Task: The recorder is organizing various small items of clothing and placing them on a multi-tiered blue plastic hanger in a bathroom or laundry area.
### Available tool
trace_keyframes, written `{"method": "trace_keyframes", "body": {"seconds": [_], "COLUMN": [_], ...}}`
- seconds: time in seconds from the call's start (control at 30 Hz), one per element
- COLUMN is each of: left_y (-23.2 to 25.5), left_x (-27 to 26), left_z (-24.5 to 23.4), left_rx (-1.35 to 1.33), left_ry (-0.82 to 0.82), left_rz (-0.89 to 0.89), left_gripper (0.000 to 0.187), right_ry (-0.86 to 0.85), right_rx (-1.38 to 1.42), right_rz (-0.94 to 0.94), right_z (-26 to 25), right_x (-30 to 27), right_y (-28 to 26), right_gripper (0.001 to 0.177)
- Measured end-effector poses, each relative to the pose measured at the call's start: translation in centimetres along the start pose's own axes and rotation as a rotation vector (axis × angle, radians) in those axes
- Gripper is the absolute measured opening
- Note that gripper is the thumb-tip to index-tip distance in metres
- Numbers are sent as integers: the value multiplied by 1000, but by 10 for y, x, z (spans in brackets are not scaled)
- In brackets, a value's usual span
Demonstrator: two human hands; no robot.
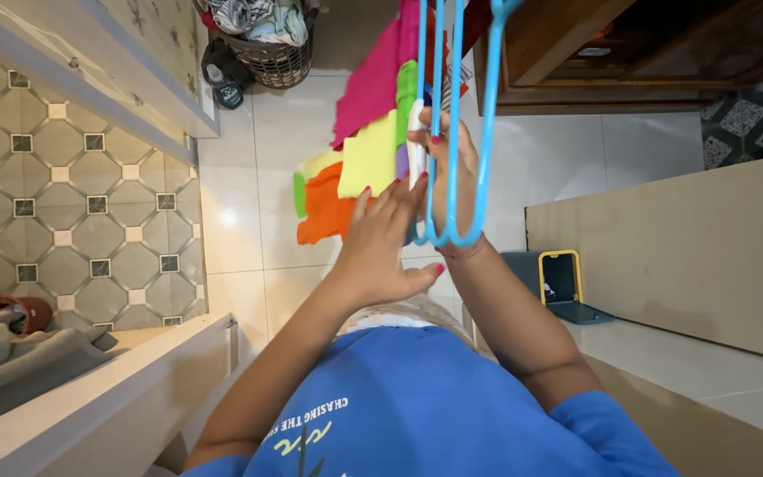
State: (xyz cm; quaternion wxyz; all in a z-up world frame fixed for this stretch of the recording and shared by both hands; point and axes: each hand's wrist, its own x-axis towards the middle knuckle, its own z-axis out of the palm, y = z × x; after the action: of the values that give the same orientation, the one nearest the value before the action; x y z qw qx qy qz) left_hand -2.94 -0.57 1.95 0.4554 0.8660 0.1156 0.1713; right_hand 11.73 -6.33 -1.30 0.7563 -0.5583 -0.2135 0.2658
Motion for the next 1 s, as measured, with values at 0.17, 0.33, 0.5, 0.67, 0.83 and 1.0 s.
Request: {"method": "trace_keyframes", "body": {"seconds": [0.17,0.33,0.5,0.67,0.83,1.0], "left_y": [-13,-8,-5,-17,-26,-15], "left_x": [7,34,80,140,191,234], "left_z": [24,41,66,107,164,201], "left_rx": [68,-72,-391,-477,-569,-491], "left_ry": [58,217,85,122,79,134], "left_rz": [12,-62,-272,72,18,-28], "left_gripper": [94,67,44,63,77,84], "right_ry": [-83,-70,-70,-136,45,-87], "right_rx": [271,97,107,-40,-364,-175], "right_rz": [12,127,25,-5,-36,243], "right_z": [-4,-36,-100,-188,-310,-385], "right_x": [7,14,43,91,125,157], "right_y": [-14,-29,-42,-80,-61,-31], "right_gripper": [39,32,30,26,21,26]}}
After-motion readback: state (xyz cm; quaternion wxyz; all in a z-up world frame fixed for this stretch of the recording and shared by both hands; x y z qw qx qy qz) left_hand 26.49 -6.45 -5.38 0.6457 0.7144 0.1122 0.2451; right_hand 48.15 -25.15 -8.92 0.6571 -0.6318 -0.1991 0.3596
